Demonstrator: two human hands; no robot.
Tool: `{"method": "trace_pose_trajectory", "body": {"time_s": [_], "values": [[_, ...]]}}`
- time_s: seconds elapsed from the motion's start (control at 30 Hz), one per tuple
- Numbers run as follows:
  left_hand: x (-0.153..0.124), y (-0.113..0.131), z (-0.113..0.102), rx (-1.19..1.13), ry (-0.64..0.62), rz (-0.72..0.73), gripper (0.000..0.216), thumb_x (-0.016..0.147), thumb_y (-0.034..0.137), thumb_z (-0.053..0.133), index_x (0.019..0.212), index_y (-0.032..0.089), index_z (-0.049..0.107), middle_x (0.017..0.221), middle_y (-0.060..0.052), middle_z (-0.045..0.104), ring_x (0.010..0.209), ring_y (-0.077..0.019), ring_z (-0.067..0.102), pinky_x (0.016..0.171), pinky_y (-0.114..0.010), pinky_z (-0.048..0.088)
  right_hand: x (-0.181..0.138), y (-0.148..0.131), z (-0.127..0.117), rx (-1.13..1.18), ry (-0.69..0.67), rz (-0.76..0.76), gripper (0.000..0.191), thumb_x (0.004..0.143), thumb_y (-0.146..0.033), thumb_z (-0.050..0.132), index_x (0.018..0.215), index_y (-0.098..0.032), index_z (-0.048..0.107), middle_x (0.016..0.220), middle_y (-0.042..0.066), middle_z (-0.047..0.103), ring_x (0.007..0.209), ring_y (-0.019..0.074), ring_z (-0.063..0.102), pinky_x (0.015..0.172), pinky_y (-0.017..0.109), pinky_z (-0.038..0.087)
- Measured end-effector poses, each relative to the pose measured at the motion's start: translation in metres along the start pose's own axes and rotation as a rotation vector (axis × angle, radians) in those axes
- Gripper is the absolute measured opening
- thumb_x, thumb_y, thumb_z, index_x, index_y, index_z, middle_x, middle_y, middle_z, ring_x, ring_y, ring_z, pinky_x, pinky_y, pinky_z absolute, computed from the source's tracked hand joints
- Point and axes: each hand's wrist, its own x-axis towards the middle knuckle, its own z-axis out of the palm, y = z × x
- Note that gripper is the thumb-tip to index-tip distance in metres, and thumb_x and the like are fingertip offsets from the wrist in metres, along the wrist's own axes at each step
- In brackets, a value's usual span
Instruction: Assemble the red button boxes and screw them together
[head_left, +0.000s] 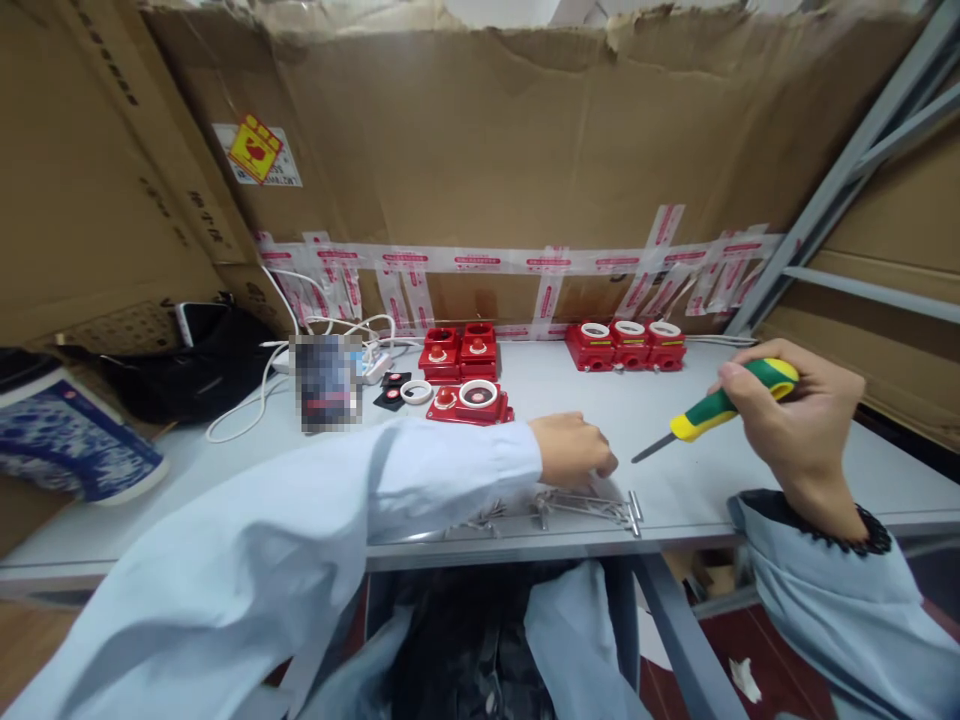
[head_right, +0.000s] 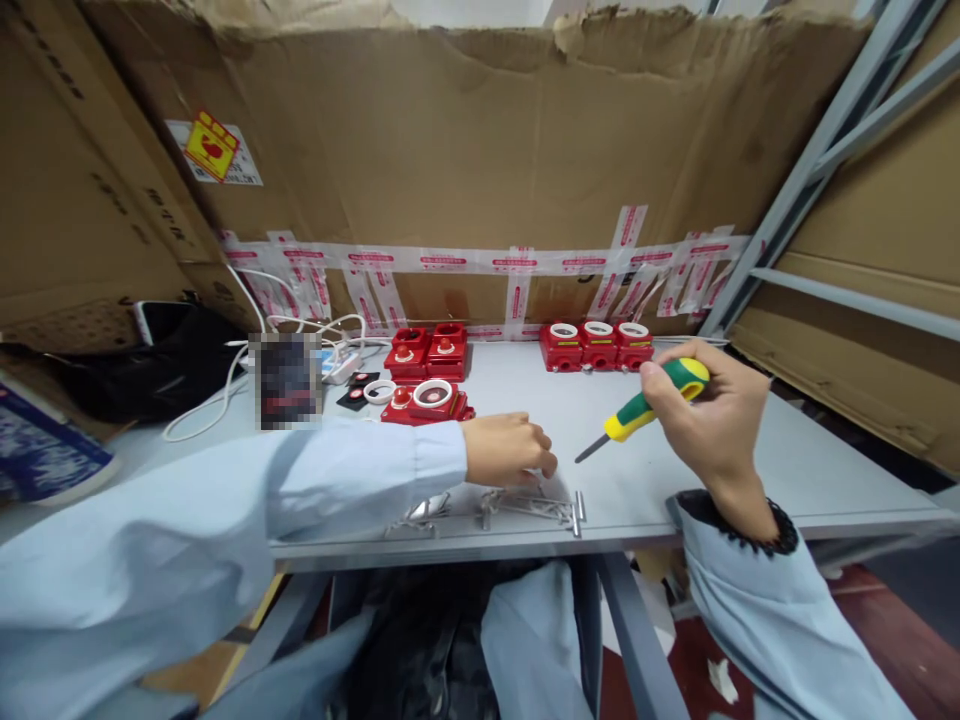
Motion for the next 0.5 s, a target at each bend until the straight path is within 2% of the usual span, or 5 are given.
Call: {"method": "trace_pose_trajectory", "body": {"time_s": [0.17,0.3,0.4,0.5], "values": [[0.017,-0.003,0.013,0.014,-0.073,0.010,0.009,0.080,0.019,0.065,0.088,0.019,0.068,0.094,-0.008,0.072,0.086,-0.0212,0.066,0.069,-0.029,0.043,-0.004,0.005,-0.007,-0.027,0.004,0.040,0.012,0.070,-0.027,0.064,0.063,-0.019,0.059,0.052,-0.001,0.054,0.046,0.0137,0.046,0.047,0.028,0.034],[0.013,-0.008,0.014,0.007,-0.045,0.034,0.010,0.082,0.016,0.058,0.080,0.018,0.067,0.090,-0.007,0.072,0.083,-0.0198,0.066,0.070,-0.029,0.044,-0.006,0.005,-0.011,-0.034,0.030,0.046,0.013,0.070,-0.027,0.064,0.061,-0.019,0.058,0.050,-0.001,0.053,0.045,0.0141,0.047,0.046,0.029,0.034],[0.008,-0.015,0.000,-0.042,0.060,0.047,0.010,0.081,0.013,0.058,0.079,0.017,0.066,0.087,-0.006,0.072,0.081,-0.0179,0.065,0.071,-0.028,0.044,-0.004,0.005,-0.012,-0.025,0.064,0.040,0.011,0.069,-0.026,0.063,0.062,-0.019,0.058,0.050,-0.001,0.053,0.045,0.0145,0.048,0.046,0.029,0.035],[0.001,-0.024,-0.023,-0.120,0.220,0.034,0.010,0.082,0.012,0.057,0.083,0.015,0.066,0.087,-0.005,0.071,0.074,-0.0139,0.062,0.069,-0.026,0.044,-0.001,0.009,-0.012,-0.022,0.152,0.059,0.010,0.071,-0.028,0.062,0.066,-0.020,0.058,0.055,0.001,0.055,0.049,0.0166,0.052,0.050,0.031,0.039]]}}
